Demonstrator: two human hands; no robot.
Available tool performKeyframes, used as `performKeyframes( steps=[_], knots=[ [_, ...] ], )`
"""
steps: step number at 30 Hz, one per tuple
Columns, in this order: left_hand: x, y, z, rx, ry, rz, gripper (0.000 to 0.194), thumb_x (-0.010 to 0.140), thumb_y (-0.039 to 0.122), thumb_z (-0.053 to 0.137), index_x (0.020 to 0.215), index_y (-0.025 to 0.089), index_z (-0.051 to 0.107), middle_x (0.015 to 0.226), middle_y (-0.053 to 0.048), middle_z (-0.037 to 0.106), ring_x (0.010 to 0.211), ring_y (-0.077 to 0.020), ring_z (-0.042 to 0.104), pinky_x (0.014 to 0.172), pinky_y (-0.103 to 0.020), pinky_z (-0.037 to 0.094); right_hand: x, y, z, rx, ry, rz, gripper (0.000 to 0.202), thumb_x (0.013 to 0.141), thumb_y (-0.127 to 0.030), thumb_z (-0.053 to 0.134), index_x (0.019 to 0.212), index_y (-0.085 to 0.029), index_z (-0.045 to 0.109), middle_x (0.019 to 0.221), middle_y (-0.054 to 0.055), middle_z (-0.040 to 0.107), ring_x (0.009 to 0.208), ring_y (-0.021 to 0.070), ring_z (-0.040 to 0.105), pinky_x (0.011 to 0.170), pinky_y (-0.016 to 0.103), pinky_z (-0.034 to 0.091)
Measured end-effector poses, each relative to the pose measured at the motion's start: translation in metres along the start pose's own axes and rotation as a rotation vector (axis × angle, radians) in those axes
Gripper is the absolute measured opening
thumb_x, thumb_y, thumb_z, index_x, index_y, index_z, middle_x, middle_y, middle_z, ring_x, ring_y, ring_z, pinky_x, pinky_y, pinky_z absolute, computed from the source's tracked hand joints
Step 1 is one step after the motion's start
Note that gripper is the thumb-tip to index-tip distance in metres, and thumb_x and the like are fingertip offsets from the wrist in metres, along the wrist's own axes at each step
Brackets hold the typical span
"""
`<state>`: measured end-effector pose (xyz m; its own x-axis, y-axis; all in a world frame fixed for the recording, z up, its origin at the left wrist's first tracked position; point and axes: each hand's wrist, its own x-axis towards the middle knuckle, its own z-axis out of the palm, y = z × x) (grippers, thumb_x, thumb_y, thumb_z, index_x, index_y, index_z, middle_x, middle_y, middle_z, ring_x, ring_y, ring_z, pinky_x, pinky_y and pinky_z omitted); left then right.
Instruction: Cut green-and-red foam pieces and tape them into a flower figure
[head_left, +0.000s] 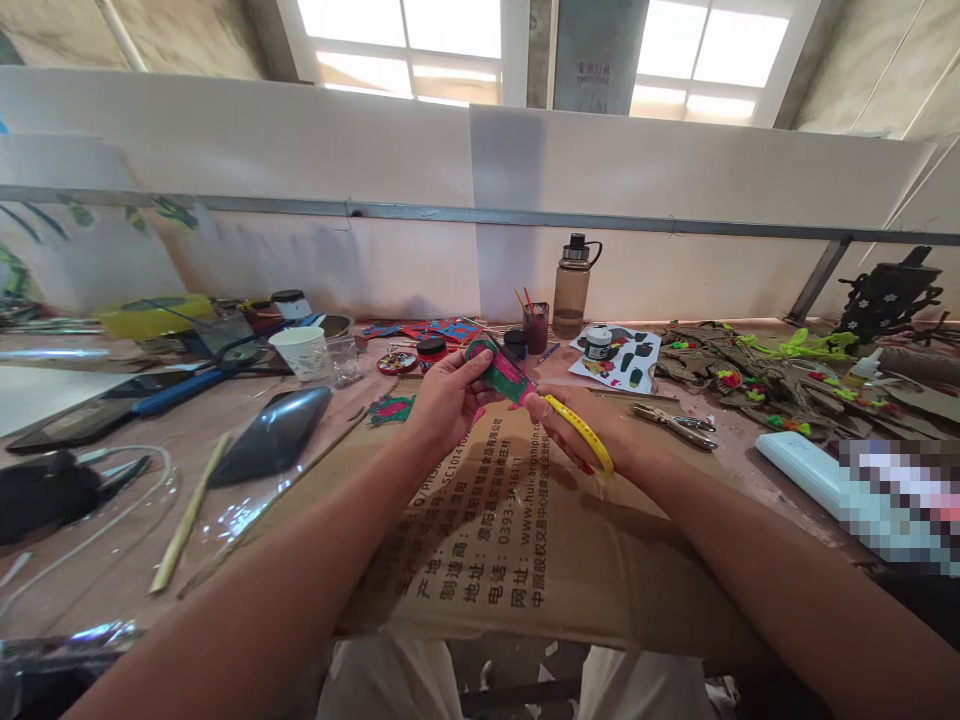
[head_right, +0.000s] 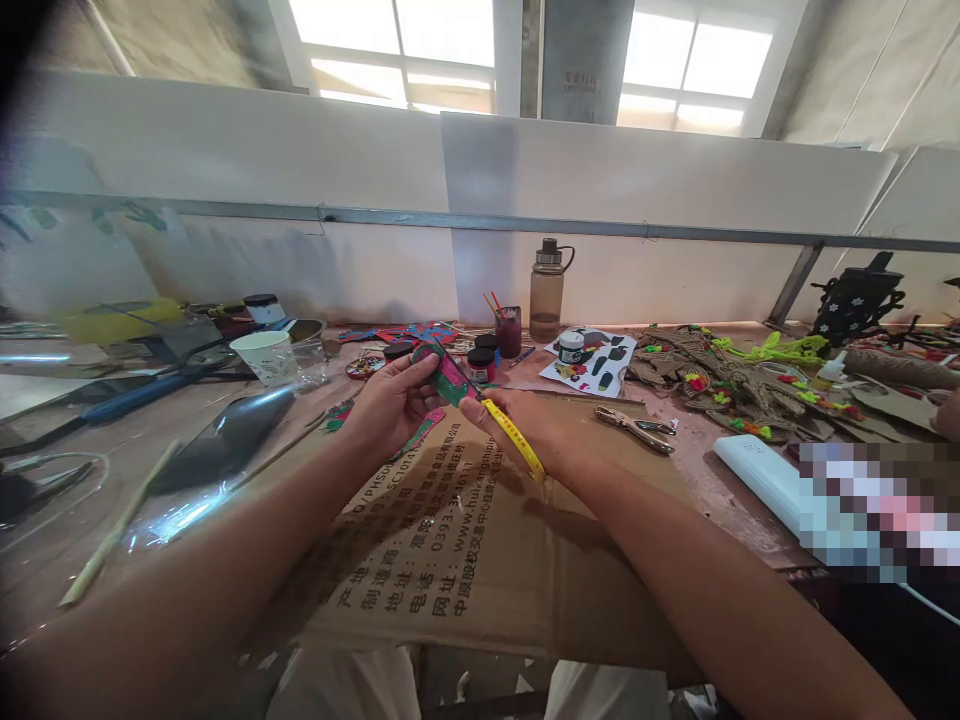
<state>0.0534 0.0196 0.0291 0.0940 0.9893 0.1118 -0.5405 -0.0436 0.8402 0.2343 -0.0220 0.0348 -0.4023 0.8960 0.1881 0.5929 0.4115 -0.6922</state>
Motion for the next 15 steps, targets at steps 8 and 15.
performKeyframes(
  steps=[8,15],
  knots=[
    [-0.0006,0.0005,0.0004,0.001,-0.015,0.002,0.007,0.078,0.015,0.072,0.082,0.014,0.067,0.072,-0.004,0.074,0.058,-0.0135,0.069,0.059,-0.024,0.059,0.0014,0.0024,-0.0012,-0.012,0.028,-0.063,0.056,0.094,-0.07,0.037,0.074,-0.02,0.05,0.073,0.004,0.056,0.06,0.0146,0.043,0.054,0.029,0.033],
    [0.0006,-0.001,-0.0018,-0.002,-0.026,0.013,0.005,0.079,0.014,0.071,0.082,0.013,0.067,0.072,-0.004,0.074,0.059,-0.0136,0.069,0.061,-0.024,0.06,0.0002,-0.0037,-0.0029,-0.036,0.044,-0.077,0.052,0.097,-0.061,0.036,0.071,-0.019,0.049,0.069,0.002,0.052,0.062,0.0132,0.04,0.056,0.027,0.03]
  ],
)
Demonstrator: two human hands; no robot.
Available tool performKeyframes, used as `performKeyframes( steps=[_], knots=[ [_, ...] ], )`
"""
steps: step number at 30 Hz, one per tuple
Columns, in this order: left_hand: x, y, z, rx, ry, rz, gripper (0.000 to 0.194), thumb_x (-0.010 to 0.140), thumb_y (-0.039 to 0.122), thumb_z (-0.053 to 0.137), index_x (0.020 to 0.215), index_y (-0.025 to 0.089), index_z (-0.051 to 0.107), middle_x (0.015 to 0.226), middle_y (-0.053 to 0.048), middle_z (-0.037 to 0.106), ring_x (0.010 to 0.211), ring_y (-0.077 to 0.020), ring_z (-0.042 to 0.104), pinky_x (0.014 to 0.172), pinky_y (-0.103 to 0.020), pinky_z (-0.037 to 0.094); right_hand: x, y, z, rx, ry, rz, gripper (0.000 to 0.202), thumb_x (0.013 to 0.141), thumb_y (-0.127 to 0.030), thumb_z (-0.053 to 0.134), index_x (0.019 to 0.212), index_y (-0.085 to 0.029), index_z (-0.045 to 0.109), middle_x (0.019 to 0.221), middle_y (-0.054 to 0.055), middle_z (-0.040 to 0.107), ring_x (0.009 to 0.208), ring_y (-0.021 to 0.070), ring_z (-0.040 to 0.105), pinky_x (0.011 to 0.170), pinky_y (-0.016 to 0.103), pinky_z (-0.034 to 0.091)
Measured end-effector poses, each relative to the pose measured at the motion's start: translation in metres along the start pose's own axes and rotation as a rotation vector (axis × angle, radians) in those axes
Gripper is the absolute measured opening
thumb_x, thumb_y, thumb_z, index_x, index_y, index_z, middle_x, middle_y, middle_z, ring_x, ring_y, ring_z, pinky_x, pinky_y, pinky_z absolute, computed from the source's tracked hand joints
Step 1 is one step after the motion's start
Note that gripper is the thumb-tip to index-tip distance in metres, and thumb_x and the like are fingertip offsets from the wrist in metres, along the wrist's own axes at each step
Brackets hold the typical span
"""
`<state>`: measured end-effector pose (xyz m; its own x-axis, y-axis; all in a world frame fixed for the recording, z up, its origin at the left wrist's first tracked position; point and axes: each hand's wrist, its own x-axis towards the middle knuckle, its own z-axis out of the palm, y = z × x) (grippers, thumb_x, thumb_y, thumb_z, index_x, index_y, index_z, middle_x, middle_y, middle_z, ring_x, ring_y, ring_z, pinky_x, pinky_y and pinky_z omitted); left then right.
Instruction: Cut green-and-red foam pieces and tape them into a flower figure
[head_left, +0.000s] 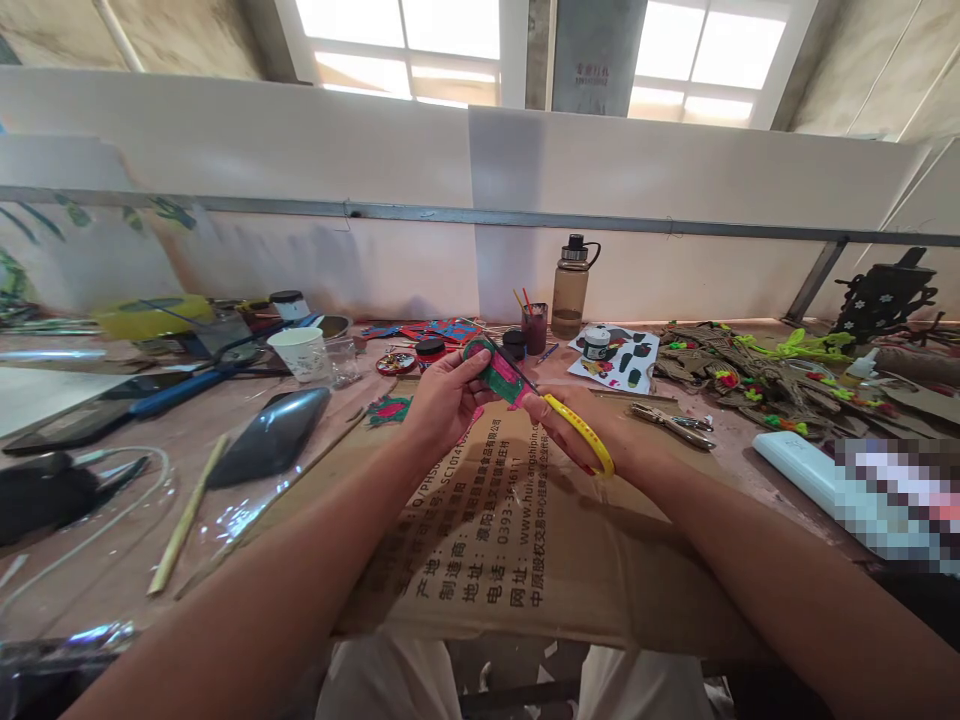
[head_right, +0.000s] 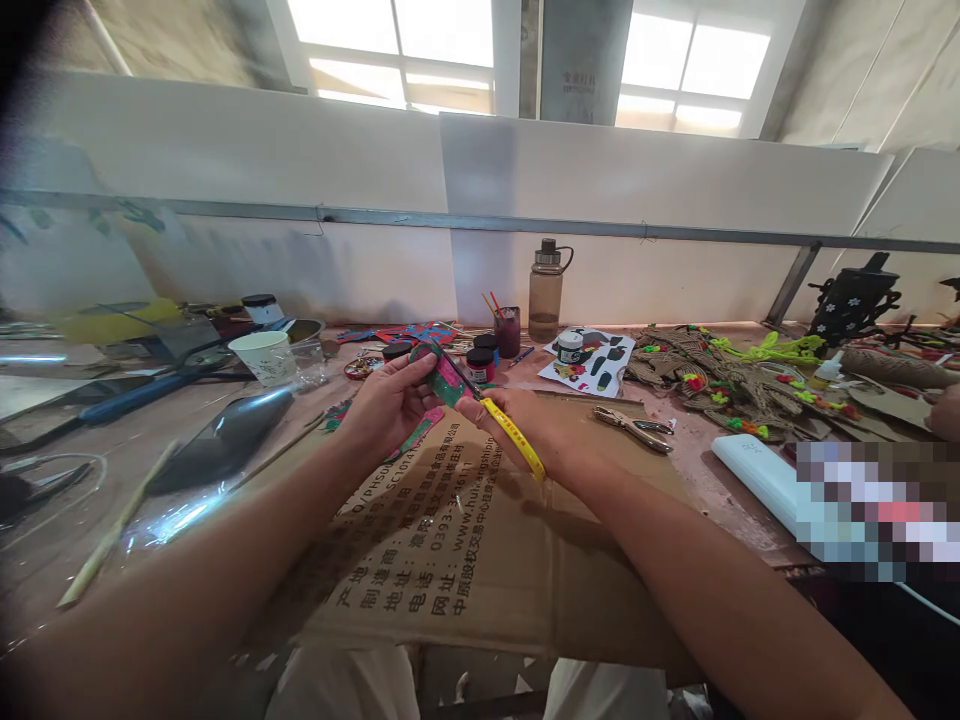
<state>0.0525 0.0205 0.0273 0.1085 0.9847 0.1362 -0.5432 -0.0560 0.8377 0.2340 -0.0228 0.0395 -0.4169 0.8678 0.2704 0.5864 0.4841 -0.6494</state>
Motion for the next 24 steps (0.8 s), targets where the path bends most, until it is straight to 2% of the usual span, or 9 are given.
performKeyframes(
  steps=[5,15,20,24],
  knots=[
    [0.001,0.0,-0.001,0.0,-0.002,-0.006,0.005,0.08,0.015,0.07,0.083,0.013,0.067,0.072,-0.004,0.073,0.058,-0.0131,0.069,0.059,-0.023,0.059,-0.001,-0.004,-0.002,-0.062,0.006,-0.036,0.051,0.096,-0.061,0.036,0.069,-0.018,0.046,0.066,-0.001,0.046,0.06,0.0115,0.035,0.056,0.026,0.026],
    [0.001,0.002,-0.002,-0.024,0.021,0.001,0.008,0.078,0.015,0.073,0.077,0.013,0.065,0.067,-0.001,0.071,0.053,-0.0108,0.065,0.051,-0.02,0.055,0.005,0.007,0.001,-0.091,0.01,-0.023,0.056,0.097,-0.064,0.031,0.067,-0.019,0.046,0.066,-0.001,0.048,0.061,0.0117,0.038,0.058,0.027,0.028],
    [0.001,-0.001,-0.002,0.028,0.001,-0.009,0.01,0.076,0.016,0.075,0.08,0.013,0.066,0.071,-0.002,0.072,0.057,-0.0114,0.066,0.054,-0.021,0.056,0.002,0.003,0.001,-0.095,0.025,-0.026,0.049,0.098,-0.059,0.035,0.075,-0.019,0.048,0.069,0.001,0.053,0.062,0.0127,0.043,0.059,0.028,0.033],
    [-0.001,-0.001,0.0,0.09,-0.037,-0.028,0.018,0.073,0.022,0.079,0.084,0.012,0.068,0.074,-0.004,0.073,0.059,-0.0131,0.067,0.056,-0.024,0.057,-0.002,0.0,0.001,-0.028,-0.052,0.05,0.04,0.101,-0.053,0.039,0.079,-0.019,0.047,0.06,-0.002,0.047,0.053,0.011,0.041,0.055,0.027,0.033]
  ],
)
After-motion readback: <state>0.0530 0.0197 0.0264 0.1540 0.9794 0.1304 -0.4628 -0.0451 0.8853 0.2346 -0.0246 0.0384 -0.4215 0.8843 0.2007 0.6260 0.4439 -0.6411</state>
